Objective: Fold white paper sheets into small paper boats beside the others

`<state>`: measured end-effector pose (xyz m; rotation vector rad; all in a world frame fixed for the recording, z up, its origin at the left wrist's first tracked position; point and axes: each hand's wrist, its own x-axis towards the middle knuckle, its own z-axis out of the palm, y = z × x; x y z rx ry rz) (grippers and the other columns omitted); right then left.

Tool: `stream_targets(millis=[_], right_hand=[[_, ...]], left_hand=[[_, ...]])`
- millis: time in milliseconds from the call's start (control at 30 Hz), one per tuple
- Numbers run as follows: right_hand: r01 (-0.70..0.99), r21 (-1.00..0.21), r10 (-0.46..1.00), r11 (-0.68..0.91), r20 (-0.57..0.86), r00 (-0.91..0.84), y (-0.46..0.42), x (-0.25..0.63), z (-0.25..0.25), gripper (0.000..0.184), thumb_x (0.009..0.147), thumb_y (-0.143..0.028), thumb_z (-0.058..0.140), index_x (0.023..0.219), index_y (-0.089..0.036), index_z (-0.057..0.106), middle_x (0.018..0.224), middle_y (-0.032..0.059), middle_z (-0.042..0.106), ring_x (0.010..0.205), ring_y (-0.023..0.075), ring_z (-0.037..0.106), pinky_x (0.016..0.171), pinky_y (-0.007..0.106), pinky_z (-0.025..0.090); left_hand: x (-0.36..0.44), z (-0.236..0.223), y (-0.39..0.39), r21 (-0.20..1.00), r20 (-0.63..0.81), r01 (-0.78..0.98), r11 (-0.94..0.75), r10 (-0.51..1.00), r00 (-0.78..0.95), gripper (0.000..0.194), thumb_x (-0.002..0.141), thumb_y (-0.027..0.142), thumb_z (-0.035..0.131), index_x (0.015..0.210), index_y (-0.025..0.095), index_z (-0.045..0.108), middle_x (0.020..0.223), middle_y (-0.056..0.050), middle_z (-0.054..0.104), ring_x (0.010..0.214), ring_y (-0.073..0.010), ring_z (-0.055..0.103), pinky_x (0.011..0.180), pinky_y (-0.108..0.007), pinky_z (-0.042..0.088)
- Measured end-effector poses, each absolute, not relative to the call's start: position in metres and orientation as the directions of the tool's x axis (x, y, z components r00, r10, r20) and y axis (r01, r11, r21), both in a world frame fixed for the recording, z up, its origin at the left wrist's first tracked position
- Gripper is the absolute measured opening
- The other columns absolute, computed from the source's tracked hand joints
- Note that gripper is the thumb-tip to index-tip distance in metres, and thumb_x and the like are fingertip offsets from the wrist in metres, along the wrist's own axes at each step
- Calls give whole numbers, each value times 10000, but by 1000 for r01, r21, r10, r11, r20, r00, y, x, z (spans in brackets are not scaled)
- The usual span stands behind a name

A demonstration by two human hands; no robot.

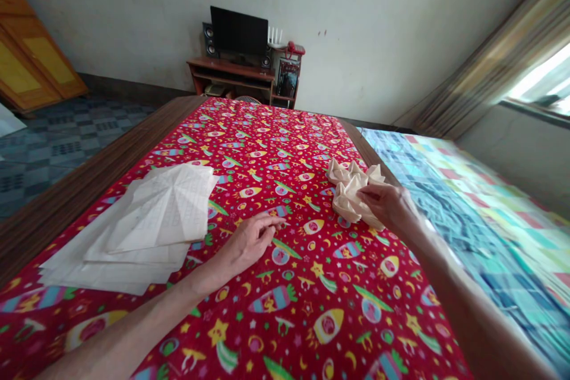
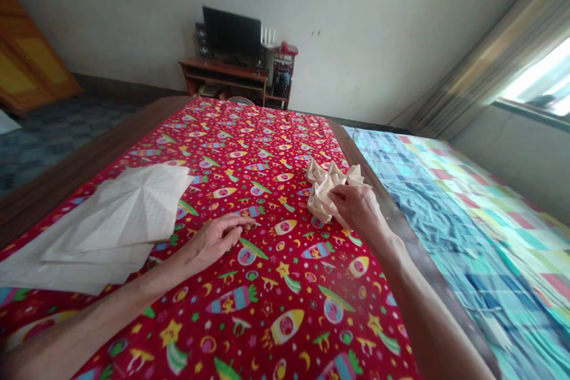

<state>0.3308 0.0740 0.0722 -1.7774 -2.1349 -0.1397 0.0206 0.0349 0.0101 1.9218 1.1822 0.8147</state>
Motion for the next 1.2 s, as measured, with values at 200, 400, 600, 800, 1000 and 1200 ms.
stream_targets(millis=[200, 400, 600, 800, 1000, 1200], right_hand=[[967, -137, 944, 213, 285, -168, 78, 329, 68, 289, 793, -267, 463, 777, -151, 727, 690, 65, 699, 557, 139, 569, 529, 228, 342], [965, -111, 932, 237, 307, -194, 80, 329, 67, 295, 821, -271, 459, 806, -166, 735, 724, 63, 709, 595, 152, 603, 557, 234, 365], [961, -138, 929, 240, 319, -186, 77, 329, 69, 274, 815, -278, 488, 790, -175, 741, 718, 60, 711, 578, 153, 606, 543, 236, 365], [969, -127, 929, 213, 333, -161, 77, 335, 63, 263, 823, -333, 514, 856, -213, 745, 751, 37, 712, 608, 152, 601, 564, 238, 370], [969, -148, 931, 198, 337, -139, 76, 337, 60, 302, 845, -363, 489, 874, -202, 742, 701, 42, 701, 572, 145, 592, 533, 232, 349], [940, -219, 903, 263, 398, -160, 75, 332, 60, 268, 840, -333, 504, 865, -195, 732, 710, 43, 706, 592, 141, 606, 559, 216, 375]], left_hand=[[21, 5, 36, 820, 171, 457, -346, 909, 381, 307, 859, 193, 431, 1024, 161, 688, 802, -34, 643, 611, -100, 565, 557, -186, 445], [20, 2, 35, 831, 154, 450, -328, 912, 381, 305, 860, 189, 430, 1021, 165, 688, 840, -39, 652, 645, -108, 591, 593, -197, 465], [32, 1, 43, 789, 231, 447, -423, 877, 422, 305, 869, 158, 405, 1016, 149, 673, 868, -55, 649, 728, -126, 618, 671, -226, 491], [113, 5, 91, 658, 339, 499, -564, 814, 472, 324, 893, 244, 459, 1185, 127, 538, 1014, -102, 592, 929, -191, 584, 855, -320, 470], [170, -5, 125, 660, 352, 511, -551, 828, 437, 184, 883, 262, 472, 936, 144, 603, 897, -78, 614, 854, -194, 599, 771, -303, 479], [170, -10, 130, 661, 375, 508, -552, 830, 413, 194, 848, 189, 484, 763, 140, 652, 752, -58, 655, 719, -163, 602, 681, -251, 451]])
